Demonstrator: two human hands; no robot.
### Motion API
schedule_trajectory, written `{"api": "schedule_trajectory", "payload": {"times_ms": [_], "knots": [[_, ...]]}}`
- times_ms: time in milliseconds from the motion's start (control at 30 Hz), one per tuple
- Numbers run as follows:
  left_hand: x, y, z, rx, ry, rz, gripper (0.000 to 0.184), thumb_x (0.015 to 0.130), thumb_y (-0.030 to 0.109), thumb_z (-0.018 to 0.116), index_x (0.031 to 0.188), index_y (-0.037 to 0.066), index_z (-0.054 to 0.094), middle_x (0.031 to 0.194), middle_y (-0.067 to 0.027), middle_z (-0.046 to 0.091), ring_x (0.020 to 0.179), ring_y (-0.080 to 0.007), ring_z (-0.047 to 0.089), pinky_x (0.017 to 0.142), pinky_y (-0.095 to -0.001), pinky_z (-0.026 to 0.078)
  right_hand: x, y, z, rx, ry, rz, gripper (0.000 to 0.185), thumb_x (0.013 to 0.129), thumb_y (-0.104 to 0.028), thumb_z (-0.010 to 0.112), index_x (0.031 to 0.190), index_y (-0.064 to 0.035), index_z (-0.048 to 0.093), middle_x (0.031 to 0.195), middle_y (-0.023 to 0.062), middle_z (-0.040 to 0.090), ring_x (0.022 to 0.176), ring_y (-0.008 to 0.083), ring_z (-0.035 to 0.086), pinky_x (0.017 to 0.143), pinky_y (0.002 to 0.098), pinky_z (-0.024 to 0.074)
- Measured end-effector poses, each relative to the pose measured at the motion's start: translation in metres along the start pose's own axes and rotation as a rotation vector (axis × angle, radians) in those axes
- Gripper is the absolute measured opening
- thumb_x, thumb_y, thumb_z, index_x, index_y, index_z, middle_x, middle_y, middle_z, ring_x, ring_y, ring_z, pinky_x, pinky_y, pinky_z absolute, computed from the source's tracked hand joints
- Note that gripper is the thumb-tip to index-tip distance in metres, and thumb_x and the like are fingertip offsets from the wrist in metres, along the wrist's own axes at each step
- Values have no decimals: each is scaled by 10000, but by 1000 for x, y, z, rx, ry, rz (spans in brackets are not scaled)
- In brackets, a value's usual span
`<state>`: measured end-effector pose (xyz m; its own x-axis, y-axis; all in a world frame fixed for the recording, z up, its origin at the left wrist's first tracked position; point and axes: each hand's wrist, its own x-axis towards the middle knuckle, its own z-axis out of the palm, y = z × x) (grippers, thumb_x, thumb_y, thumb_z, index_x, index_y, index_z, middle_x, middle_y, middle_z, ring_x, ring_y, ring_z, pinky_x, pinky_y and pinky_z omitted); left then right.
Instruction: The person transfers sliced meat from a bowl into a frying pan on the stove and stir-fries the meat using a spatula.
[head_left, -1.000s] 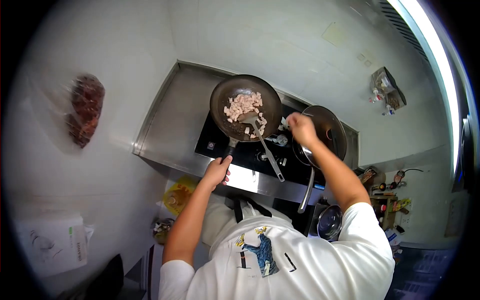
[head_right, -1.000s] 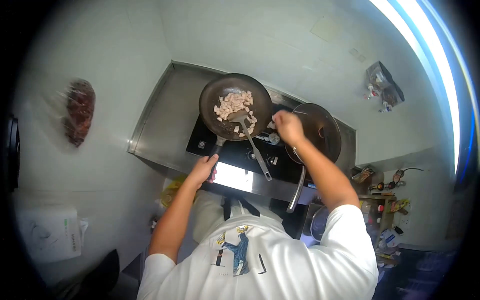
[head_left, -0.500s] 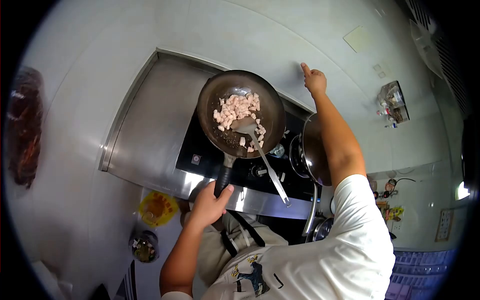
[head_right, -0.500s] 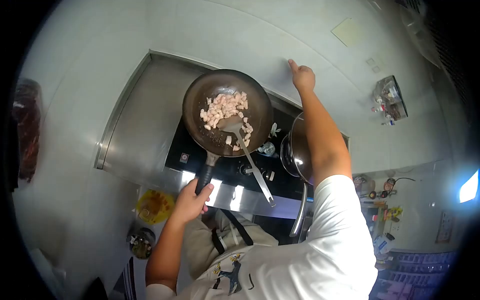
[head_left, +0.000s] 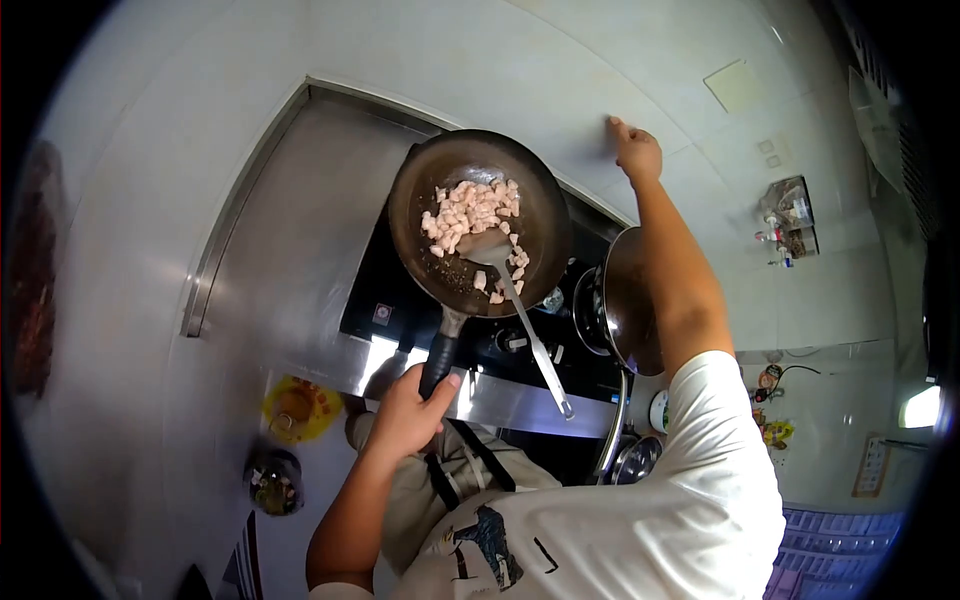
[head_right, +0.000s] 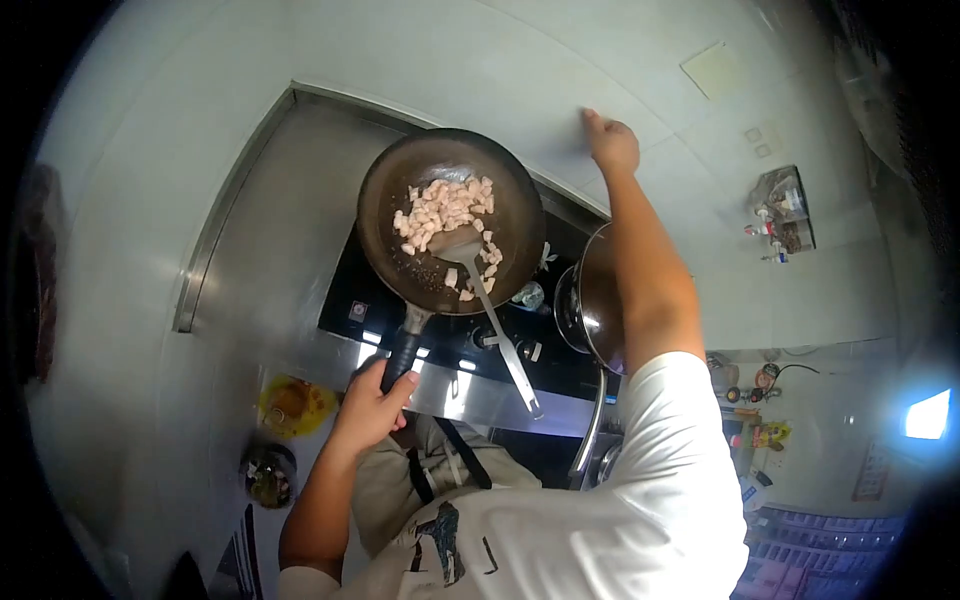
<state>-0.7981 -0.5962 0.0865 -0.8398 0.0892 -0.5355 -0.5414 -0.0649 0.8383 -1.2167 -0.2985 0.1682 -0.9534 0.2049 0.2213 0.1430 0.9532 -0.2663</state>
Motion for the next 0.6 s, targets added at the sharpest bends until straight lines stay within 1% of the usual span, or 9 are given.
{"api": "schedule_trajectory", "payload": {"times_ms": [67, 133, 167, 233, 300, 400, 500, 533, 600], "knots": [[1, -3, 1, -23, 9, -8, 416, 911, 408, 616, 954, -5, 588, 637, -30, 564, 475, -126, 561, 463, -279, 446, -14, 3, -16, 2, 15, -25, 600, 870, -595, 532, 910, -21, 701, 909, 193, 693, 847, 324, 679, 748, 408, 520], [-2, 0, 3, -47, 32, -2, 395, 908, 406, 615, 937, 13, 585, 635, -27, 567, 464, -120, 544, 460, -281, 447, -51, 6, -43, 333, -75, 8, 417, 868, -418, 636, 973, -15, 663, 837, 133, 687, 754, 223, 680, 645, 330, 516], [-1, -4, 3, -43, 39, -6, 396, 904, 411, 618, 941, 17, 587, 636, -27, 569, 462, -121, 544, 460, -281, 447, -61, 11, -52, 340, -77, 4, 417, 868, -418, 636, 973, -15, 663, 837, 133, 687, 754, 223, 680, 645, 330, 516], [1, -5, 4, -16, 64, -2, 402, 893, 419, 629, 951, 23, 593, 629, -27, 570, 460, -126, 548, 465, -284, 452, -75, 25, -70, 732, -255, 102, 241, 873, -245, 654, 984, -32, 632, 768, 44, 629, 666, 126, 624, 561, 260, 470], [11, -21, 5, 115, 120, 29, 628, 866, 529, 611, 1155, -28, 594, 887, -177, 680, 784, -287, 668, 715, -383, 522, -99, 23, -84, 796, -330, 85, 165, 893, -193, 620, 932, -33, 627, 741, 10, 576, 614, 113, 576, 533, 251, 441], [3, -28, 9, 125, 297, 86, 789, 869, 653, 505, 1239, -42, 556, 1086, -250, 653, 1006, -362, 638, 865, -416, 487, -169, -26, -114, 951, -535, 4, 132, 923, -196, 601, 908, -65, 603, 719, -7, 556, 599, 95, 555, 530, 227, 415], [-34, -35, 7, -14, 580, 96, 595, 928, 585, 457, 1005, 19, 625, 953, -191, 680, 941, -360, 648, 793, -405, 496, -251, -86, -130, 1130, -780, -153, 167, 950, -231, 597, 915, -68, 582, 695, -21, 545, 571, 83, 523, 527, 214, 389], [-38, -55, 5, -91, 598, 45, 558, 937, 569, 448, 846, 31, 566, 832, -201, 648, 868, -388, 629, 737, -437, 473, -279, -104, -129, 1130, -856, -169, 167, 950, -231, 597, 915, -68, 582, 695, -21, 545, 571, 83, 523, 527, 214, 389], [-54, -103, 8, -189, 682, 9, 557, 941, 557, 442, 741, 37, 468, 756, -205, 603, 803, -416, 595, 698, -469, 439, -327, -134, -129, 1053, -957, -342, 123, 940, -178, 612, 910, -60, 589, 674, -13, 557, 563, 80, 520, 529, 212, 392]]}}
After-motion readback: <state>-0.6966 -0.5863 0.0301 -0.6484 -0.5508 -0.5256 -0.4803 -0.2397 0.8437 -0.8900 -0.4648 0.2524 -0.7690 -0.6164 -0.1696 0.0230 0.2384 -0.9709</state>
